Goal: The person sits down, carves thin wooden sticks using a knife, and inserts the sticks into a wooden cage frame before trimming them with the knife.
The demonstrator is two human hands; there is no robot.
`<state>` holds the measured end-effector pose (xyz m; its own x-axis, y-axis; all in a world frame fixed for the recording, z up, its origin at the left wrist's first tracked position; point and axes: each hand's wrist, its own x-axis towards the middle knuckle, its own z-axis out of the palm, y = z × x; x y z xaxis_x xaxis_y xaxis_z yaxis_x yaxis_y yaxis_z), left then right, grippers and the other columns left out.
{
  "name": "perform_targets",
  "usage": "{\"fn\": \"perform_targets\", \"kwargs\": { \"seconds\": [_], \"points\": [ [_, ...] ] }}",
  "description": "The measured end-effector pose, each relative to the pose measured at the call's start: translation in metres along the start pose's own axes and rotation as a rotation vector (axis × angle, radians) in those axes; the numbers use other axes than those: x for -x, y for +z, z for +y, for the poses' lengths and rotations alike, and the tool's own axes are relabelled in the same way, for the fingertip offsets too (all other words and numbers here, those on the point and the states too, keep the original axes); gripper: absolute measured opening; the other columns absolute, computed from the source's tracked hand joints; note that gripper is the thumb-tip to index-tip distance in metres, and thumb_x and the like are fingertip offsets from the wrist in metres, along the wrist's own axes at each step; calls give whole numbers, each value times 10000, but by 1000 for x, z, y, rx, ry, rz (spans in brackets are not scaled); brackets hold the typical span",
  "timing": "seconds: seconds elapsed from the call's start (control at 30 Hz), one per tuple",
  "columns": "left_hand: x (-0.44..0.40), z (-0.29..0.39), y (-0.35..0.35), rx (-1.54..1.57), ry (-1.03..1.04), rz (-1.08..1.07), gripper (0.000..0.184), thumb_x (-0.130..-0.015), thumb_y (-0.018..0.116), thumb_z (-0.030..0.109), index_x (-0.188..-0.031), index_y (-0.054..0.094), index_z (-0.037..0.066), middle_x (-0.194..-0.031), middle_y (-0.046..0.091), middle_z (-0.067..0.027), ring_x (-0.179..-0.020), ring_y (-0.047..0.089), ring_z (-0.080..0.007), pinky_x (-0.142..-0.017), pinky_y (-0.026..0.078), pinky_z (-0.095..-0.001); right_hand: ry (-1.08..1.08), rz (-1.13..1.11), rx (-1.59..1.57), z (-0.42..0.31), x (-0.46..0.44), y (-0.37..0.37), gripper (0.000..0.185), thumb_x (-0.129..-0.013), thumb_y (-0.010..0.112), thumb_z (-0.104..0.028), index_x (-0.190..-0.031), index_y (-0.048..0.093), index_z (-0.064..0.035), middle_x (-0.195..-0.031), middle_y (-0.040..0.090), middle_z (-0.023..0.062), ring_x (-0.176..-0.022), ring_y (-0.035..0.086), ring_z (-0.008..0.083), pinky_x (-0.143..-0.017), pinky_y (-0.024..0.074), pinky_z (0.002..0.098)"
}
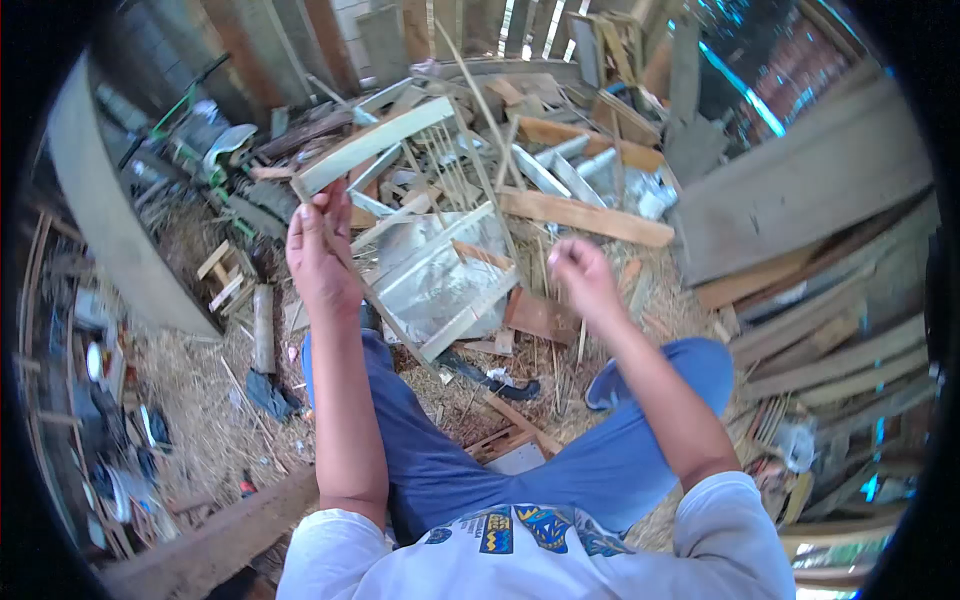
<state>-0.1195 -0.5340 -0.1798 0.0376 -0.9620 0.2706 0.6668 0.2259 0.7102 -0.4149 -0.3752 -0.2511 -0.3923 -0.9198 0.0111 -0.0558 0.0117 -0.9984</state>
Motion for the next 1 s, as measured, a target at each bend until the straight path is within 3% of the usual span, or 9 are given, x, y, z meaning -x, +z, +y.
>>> {"fn": "perform_targets", "kwargs": {
  "seconds": [0.1,0.23,0.33,0.43,0.6,0.73,0.83,0.93,1.0],
  "points": [
    [3,-12,11,9,-58,-122,261,-1083,468,186,-1045,635,-12,-1293,650,-231,-1353,535,-383,-1190,376,-483,109,130,-3,-50,-8,-64,93,-977,626,-133,-999,678,-59,-784,591,-38,-685,521,69,-657,453,234],
    [11,-51,21,118,-128,-318,288,-1078,489,228,-1053,646,-12,-1269,658,-234,-1336,546,-383,-1192,378,-498,-19,421,216,-61,-19,-135,150,-955,651,-163,-1001,697,-28,-811,654,5,-728,603,112,-691,489,275],
    [30,-80,60,7,-87,-253,368,-1065,536,246,-1210,601,-86,-1132,690,-169,-1173,653,-259,-1162,434,-477,-116,551,287,-67,-10,-167,176,-937,667,-183,-981,709,-18,-843,700,49,-777,652,148,-728,509,309],
    [47,-111,98,-40,-147,-265,384,-1064,551,264,-1195,609,-92,-1153,684,-186,-1149,660,-246,-1139,462,-468,-134,642,291,-76,2,-177,185,-914,682,-197,-962,720,-22,-844,724,93,-777,669,175,-735,519,334],
    [65,-191,146,-48,-403,-239,530,-1040,539,499,-809,591,25,-801,673,-109,-904,700,-257,-1028,532,-529,-21,676,322,-70,20,-225,201,-910,666,-203,-949,731,-17,-820,728,120,-745,690,222,-712,527,356],
    [91,-266,191,18,-575,-370,640,-1046,484,550,-632,552,67,-841,688,-127,-911,685,-300,-977,551,-564,34,818,349,-75,40,-260,217,-910,658,-216,-951,730,-15,-836,735,123,-763,701,241,-727,529,364],
    [123,-310,229,35,-628,-527,718,-995,433,702,-685,589,73,-810,701,-111,-891,678,-285,-946,518,-430,14,870,359,-65,52,-281,217,-916,657,-213,-961,727,-13,-833,732,124,-771,702,244,-734,527,361],
    [150,-350,260,172,-832,-505,668,-1020,440,653,-959,678,32,-760,659,-33,-820,633,-173,-799,515,-314,54,926,269,-66,66,-297,213,-920,661,-202,-968,721,-4,-832,726,132,-774,697,246,-734,523,360],
    [153,-400,272,60,-820,-528,658,-1009,452,668,-947,662,47,-743,650,-23,-763,638,-176,-766,516,-332,52,968,248,-63,71,-308,204,-919,664,-189,-968,719,1,-830,722,135,-778,696,246,-733,520,357]
  ]
}}
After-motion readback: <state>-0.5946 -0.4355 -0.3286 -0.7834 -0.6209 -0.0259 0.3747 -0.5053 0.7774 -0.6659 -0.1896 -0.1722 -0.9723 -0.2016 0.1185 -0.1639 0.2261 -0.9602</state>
